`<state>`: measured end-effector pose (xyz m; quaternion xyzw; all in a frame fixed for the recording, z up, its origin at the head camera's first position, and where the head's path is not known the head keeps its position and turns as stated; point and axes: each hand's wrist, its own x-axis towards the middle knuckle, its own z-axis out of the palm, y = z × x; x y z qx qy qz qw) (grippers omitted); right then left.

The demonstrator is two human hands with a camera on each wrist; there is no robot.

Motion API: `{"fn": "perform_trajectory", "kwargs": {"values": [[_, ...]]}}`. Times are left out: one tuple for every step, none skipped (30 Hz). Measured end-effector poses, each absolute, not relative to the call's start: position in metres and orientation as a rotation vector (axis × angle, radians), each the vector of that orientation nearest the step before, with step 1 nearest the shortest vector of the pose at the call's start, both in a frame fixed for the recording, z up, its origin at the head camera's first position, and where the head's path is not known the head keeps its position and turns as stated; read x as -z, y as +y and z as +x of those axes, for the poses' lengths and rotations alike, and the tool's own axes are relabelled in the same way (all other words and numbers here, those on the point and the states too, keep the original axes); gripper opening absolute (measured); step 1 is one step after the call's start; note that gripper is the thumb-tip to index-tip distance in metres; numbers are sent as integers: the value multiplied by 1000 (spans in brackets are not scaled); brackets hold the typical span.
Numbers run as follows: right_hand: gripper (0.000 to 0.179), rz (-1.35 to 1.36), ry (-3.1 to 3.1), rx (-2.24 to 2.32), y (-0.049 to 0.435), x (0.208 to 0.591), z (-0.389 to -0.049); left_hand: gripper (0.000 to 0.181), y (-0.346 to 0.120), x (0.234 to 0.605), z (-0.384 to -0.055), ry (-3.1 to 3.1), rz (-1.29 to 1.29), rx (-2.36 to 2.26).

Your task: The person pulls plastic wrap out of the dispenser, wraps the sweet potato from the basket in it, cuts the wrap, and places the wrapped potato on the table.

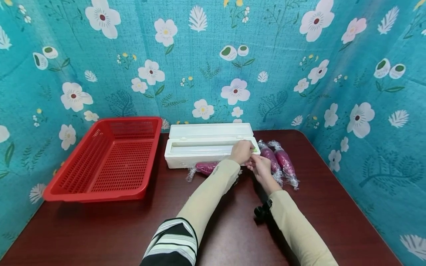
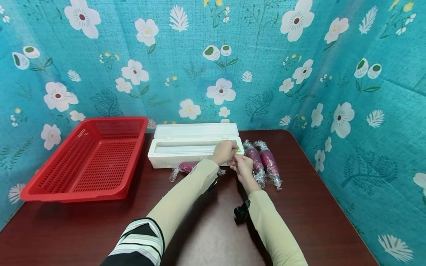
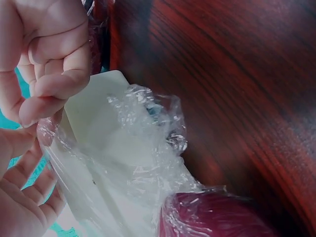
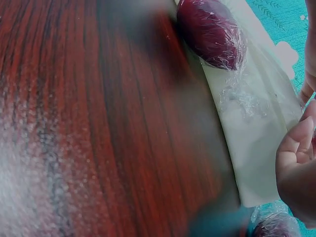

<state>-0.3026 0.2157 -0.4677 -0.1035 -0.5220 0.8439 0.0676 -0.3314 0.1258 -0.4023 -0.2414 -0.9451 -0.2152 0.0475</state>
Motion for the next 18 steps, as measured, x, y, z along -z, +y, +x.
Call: {"fn": "perform_trajectory", "kwargs": {"values": [[11, -295, -1560, -2548, 216, 470, -304, 21, 125, 402, -331, -2886, -732, 660], [10, -287, -1552, -2548, 215, 472, -306, 21, 124, 402, -331, -2886, -733, 664], [11, -277, -1554, -2549, 215, 473, -306, 21, 123, 402, -332, -2885, -735, 665], [10, -283, -1556, -2537, 214, 472, -306, 21, 123, 402, -332, -2883, -734, 658], [11, -289, -1560, -2535, 213, 471, -305, 21, 123, 402, -332, -2881, -731, 648], [13, -302, -1566, -2524, 212, 470, -304, 22, 123, 403, -333, -2879, -727, 637], [16, -376, -1606, -2491, 209, 465, -301, 22, 123, 404, -333, -2878, -720, 633], [19, -390, -1609, -2488, 207, 462, -298, 22, 123, 404, -333, -2876, -713, 637], [22, -392, -1604, -2497, 207, 461, -296, 22, 123, 405, -333, -2874, -709, 643], [25, -408, -1596, -2498, 206, 459, -295, 23, 123, 406, -333, -2871, -709, 651], [27, -427, -1580, -2501, 205, 457, -293, 22, 123, 407, -332, -2865, -713, 661], [27, -439, -1560, -2494, 205, 456, -293, 22, 124, 407, -332, -2861, -719, 660], [26, -443, -1546, -2478, 205, 456, -293, 21, 124, 408, -331, -2851, -727, 655], [24, -451, -1536, -2452, 204, 456, -294, 20, 125, 408, -331, -2839, -736, 644], [21, -451, -1530, -2422, 204, 456, -295, 20, 125, 409, -330, -2826, -742, 631], [19, -455, -1532, -2382, 204, 457, -296, 19, 125, 409, -330, -2814, -741, 627], [18, -460, -1532, -2343, 203, 457, -298, 18, 125, 410, -330, -2802, -740, 619], [20, -462, -1540, -2301, 203, 458, -299, 17, 125, 410, -330, -2793, -740, 617]]}}
